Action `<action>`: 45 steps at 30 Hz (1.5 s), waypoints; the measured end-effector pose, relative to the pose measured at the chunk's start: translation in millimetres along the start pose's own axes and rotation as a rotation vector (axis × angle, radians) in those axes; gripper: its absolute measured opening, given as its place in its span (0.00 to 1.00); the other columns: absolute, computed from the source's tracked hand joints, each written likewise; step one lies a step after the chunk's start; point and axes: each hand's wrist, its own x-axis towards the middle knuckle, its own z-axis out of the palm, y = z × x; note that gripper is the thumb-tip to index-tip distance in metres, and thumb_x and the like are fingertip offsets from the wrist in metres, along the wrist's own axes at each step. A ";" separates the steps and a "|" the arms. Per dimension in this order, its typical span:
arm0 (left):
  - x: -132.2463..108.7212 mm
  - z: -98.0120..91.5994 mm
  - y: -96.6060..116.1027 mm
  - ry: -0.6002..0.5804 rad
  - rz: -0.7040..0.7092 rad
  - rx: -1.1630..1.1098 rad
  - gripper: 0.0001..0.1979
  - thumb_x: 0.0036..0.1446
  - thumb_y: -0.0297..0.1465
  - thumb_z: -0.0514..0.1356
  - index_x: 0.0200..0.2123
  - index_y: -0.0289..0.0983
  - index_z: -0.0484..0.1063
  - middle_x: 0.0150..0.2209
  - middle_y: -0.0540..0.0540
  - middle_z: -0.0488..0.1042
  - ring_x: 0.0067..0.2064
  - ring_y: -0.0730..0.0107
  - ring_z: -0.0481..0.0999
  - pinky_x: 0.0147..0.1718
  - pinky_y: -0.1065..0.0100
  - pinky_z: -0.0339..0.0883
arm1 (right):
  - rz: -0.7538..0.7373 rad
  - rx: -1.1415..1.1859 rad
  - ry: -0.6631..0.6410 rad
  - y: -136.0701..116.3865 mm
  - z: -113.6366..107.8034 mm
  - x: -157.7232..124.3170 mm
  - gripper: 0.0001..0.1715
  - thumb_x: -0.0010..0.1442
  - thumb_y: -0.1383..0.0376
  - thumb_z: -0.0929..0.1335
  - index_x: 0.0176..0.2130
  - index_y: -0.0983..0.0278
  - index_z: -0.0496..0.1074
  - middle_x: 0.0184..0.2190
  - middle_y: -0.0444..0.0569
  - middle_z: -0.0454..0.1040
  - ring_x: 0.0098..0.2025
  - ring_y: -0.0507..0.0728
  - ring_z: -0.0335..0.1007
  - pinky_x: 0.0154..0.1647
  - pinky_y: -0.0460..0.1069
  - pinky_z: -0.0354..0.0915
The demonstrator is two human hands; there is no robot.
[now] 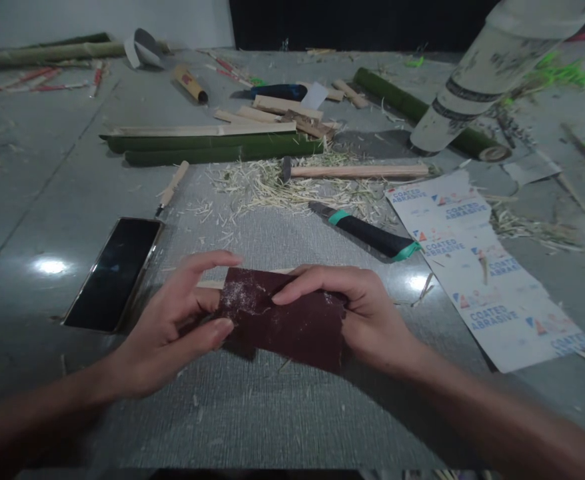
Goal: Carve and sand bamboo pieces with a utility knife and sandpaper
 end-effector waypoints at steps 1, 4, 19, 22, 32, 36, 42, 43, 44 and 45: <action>-0.5 -0.7 -0.2 -0.013 0.000 -0.025 0.27 0.73 0.29 0.59 0.70 0.52 0.58 0.40 0.50 0.80 0.40 0.66 0.83 0.40 0.66 0.79 | 0.006 0.001 0.010 -0.2 0.3 0.0 0.07 0.65 0.65 0.77 0.44 0.54 0.86 0.43 0.48 0.84 0.39 0.55 0.81 0.34 0.46 0.74; -0.7 -1.8 -0.2 -0.058 0.013 -0.059 0.29 0.70 0.27 0.59 0.70 0.49 0.57 0.42 0.47 0.80 0.41 0.62 0.84 0.41 0.63 0.79 | 0.024 -0.004 0.040 -1.4 1.3 0.3 0.06 0.64 0.64 0.78 0.43 0.54 0.86 0.43 0.48 0.84 0.38 0.55 0.81 0.33 0.46 0.73; 1.8 4.0 -0.7 -0.025 -0.052 -0.041 0.25 0.74 0.36 0.60 0.70 0.53 0.58 0.36 0.51 0.78 0.37 0.69 0.78 0.38 0.71 0.76 | 0.003 -0.071 0.002 1.5 -2.4 0.0 0.07 0.66 0.65 0.76 0.44 0.53 0.86 0.43 0.47 0.85 0.40 0.55 0.82 0.37 0.46 0.74; 0.2 2.6 -1.7 -0.056 -0.057 -0.073 0.26 0.75 0.36 0.58 0.71 0.55 0.56 0.39 0.50 0.77 0.39 0.68 0.77 0.40 0.70 0.75 | 0.009 -0.038 0.008 -0.1 -1.9 -1.2 0.07 0.65 0.65 0.77 0.44 0.53 0.86 0.44 0.47 0.85 0.40 0.55 0.81 0.36 0.46 0.74; 3.0 -4.0 -15.4 -0.092 0.253 -0.071 0.29 0.75 0.28 0.54 0.72 0.58 0.55 0.41 0.49 0.76 0.37 0.69 0.75 0.36 0.69 0.75 | -0.006 -0.021 0.060 -1.7 -6.5 -2.1 0.08 0.66 0.64 0.77 0.45 0.51 0.85 0.44 0.45 0.83 0.40 0.54 0.82 0.37 0.45 0.75; 8.0 -8.9 -11.5 0.018 0.548 0.314 0.28 0.71 0.22 0.51 0.71 0.45 0.62 0.32 0.50 0.75 0.28 0.70 0.71 0.29 0.68 0.71 | -0.035 -0.011 0.083 -2.1 -7.6 -0.3 0.05 0.66 0.61 0.77 0.43 0.51 0.86 0.42 0.46 0.84 0.39 0.54 0.82 0.36 0.45 0.75; 10.2 -11.0 3.3 0.113 0.818 0.527 0.09 0.66 0.26 0.57 0.35 0.37 0.76 0.23 0.49 0.72 0.21 0.70 0.70 0.21 0.65 0.66 | -0.023 -0.017 0.094 -1.4 -7.2 0.7 0.07 0.65 0.64 0.78 0.43 0.52 0.86 0.42 0.45 0.84 0.38 0.54 0.83 0.35 0.44 0.76; 10.4 -10.7 3.8 0.161 0.847 0.535 0.07 0.63 0.23 0.59 0.34 0.38 0.75 0.23 0.50 0.71 0.21 0.71 0.69 0.21 0.66 0.65 | -0.026 -0.034 0.090 -0.9 -7.3 0.6 0.07 0.65 0.64 0.77 0.43 0.52 0.86 0.42 0.45 0.84 0.39 0.54 0.83 0.36 0.44 0.76; 10.7 -10.2 3.8 0.211 0.855 0.553 0.07 0.60 0.20 0.60 0.35 0.38 0.74 0.23 0.52 0.71 0.21 0.72 0.69 0.21 0.66 0.64 | -0.030 -0.054 0.081 -0.5 -7.3 0.6 0.06 0.66 0.64 0.77 0.44 0.52 0.86 0.43 0.45 0.84 0.40 0.54 0.83 0.37 0.44 0.76; 11.0 -9.5 3.6 0.248 0.856 0.580 0.11 0.58 0.17 0.60 0.38 0.38 0.73 0.24 0.53 0.71 0.23 0.72 0.70 0.23 0.67 0.66 | -0.035 -0.077 0.073 -0.3 -7.2 0.6 0.06 0.67 0.63 0.76 0.44 0.52 0.85 0.43 0.44 0.85 0.41 0.53 0.83 0.38 0.44 0.76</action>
